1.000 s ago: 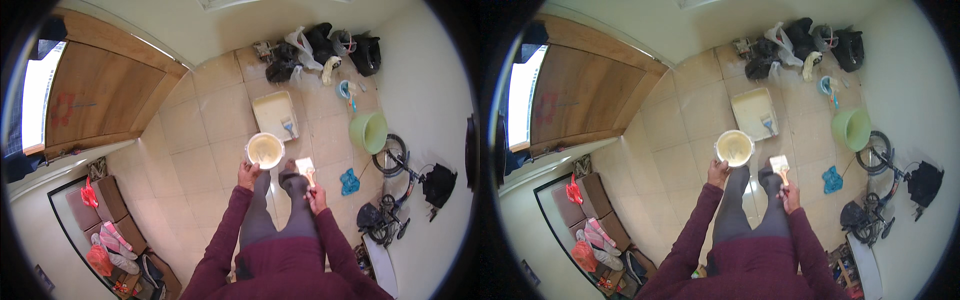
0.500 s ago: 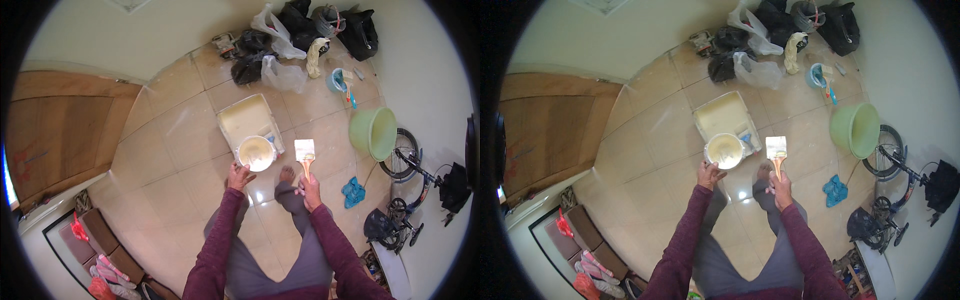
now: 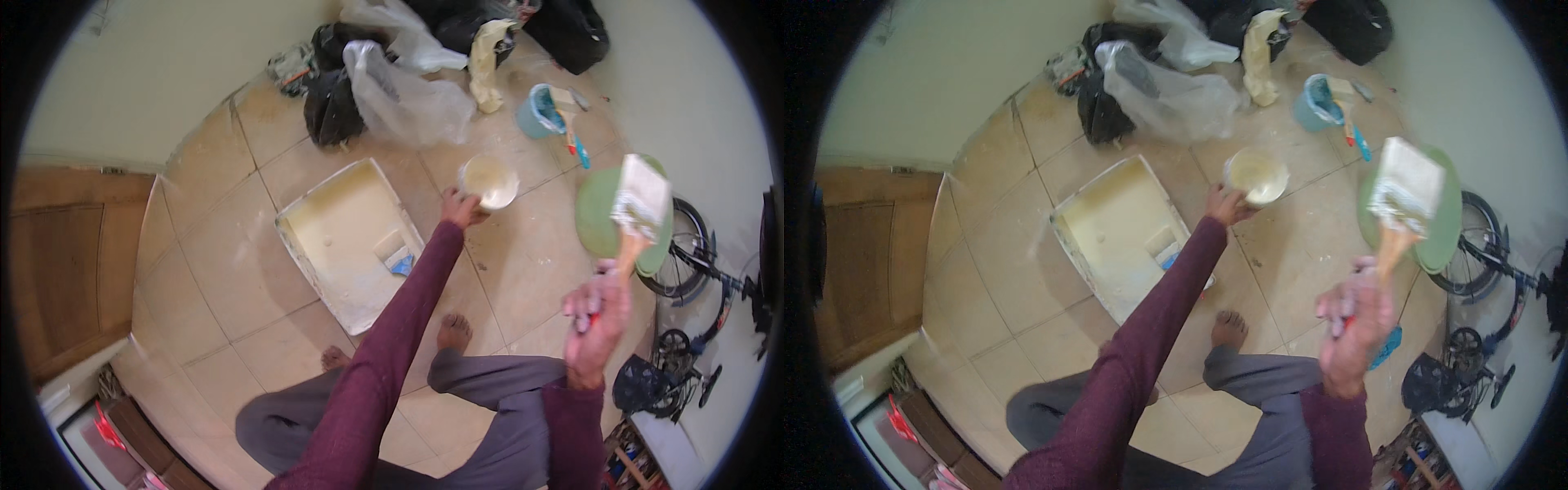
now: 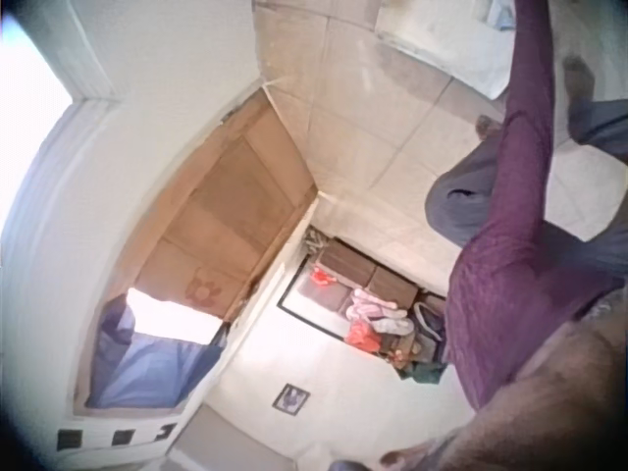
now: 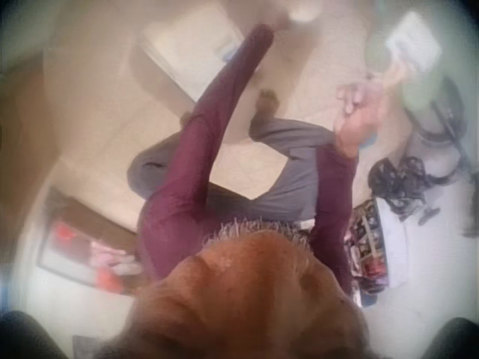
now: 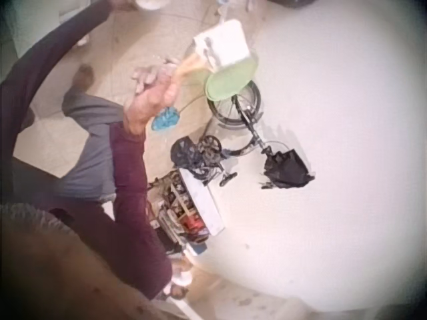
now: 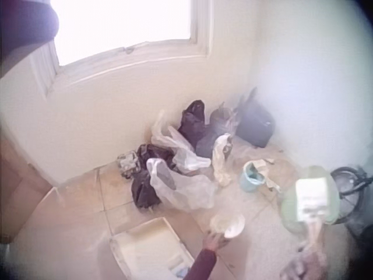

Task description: The person sits on the floor and mixes paint in a tray, using a brush and pouring liquid from a small green cup into the mixture.

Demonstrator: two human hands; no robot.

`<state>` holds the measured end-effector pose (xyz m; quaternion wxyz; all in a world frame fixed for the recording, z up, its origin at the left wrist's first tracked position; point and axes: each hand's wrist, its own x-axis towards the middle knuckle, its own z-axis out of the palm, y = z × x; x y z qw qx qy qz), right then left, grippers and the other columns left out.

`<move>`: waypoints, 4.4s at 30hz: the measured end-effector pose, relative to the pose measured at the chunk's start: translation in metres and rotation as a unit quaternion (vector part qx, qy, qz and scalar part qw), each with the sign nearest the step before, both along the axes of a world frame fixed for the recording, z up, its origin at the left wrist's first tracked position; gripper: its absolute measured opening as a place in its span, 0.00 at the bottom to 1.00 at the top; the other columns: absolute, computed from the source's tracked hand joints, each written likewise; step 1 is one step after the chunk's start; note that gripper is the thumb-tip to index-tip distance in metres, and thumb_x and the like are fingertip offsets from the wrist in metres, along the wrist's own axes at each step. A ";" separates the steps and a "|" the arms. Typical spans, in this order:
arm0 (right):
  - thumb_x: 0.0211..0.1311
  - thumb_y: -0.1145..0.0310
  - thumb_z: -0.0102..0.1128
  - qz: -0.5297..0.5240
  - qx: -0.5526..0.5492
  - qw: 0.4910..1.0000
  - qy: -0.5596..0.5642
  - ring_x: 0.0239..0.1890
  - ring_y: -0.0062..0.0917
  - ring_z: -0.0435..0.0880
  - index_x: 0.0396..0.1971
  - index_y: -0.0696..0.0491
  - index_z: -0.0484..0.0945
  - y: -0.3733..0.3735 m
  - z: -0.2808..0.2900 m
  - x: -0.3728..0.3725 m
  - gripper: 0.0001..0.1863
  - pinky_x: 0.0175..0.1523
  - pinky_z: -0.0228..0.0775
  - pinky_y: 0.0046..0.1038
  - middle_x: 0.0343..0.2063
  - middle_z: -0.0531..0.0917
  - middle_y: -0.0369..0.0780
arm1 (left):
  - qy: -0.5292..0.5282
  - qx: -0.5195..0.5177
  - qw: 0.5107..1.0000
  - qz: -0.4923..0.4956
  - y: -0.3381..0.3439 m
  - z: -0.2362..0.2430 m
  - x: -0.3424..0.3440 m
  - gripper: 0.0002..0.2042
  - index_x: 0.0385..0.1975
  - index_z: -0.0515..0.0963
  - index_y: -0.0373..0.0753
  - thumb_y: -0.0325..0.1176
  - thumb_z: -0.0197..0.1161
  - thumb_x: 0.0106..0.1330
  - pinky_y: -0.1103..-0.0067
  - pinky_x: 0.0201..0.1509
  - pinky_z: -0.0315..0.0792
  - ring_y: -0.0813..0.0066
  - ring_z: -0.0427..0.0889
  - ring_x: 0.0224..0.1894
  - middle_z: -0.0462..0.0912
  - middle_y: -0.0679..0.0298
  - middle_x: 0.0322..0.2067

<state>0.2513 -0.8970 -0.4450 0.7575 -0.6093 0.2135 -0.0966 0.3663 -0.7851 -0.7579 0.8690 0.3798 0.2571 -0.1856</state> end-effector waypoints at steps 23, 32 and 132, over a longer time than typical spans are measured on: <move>0.66 0.56 0.47 0.409 -0.173 0.894 -0.061 0.15 0.09 0.58 0.45 0.58 0.72 0.072 -0.048 0.026 0.19 0.20 0.53 0.14 0.16 0.62 0.26 | -0.337 0.166 0.927 -0.016 0.136 0.124 -0.133 0.18 0.50 0.74 0.34 0.41 0.54 0.68 0.81 0.50 0.70 0.80 0.76 0.45 0.79 0.62 0.41; 0.68 0.54 0.43 0.439 -0.131 0.888 -0.033 0.14 0.18 0.67 0.27 0.51 0.69 0.140 -0.184 -0.004 0.17 0.19 0.58 0.21 0.15 0.70 0.32 | -0.196 0.025 0.977 0.086 0.151 0.108 -0.126 0.16 0.39 0.73 0.32 0.42 0.52 0.69 0.81 0.39 0.71 0.79 0.75 0.32 0.77 0.64 0.31; 0.57 0.68 0.57 0.509 -0.686 0.467 -0.228 0.44 0.36 0.76 0.39 0.52 0.78 0.030 -0.205 0.165 0.10 0.46 0.68 0.36 0.34 0.76 0.40 | -0.197 0.645 0.608 -0.419 0.335 0.034 -0.238 0.13 0.40 0.64 0.40 0.33 0.60 0.60 0.66 0.38 0.72 0.52 0.78 0.37 0.74 0.53 0.33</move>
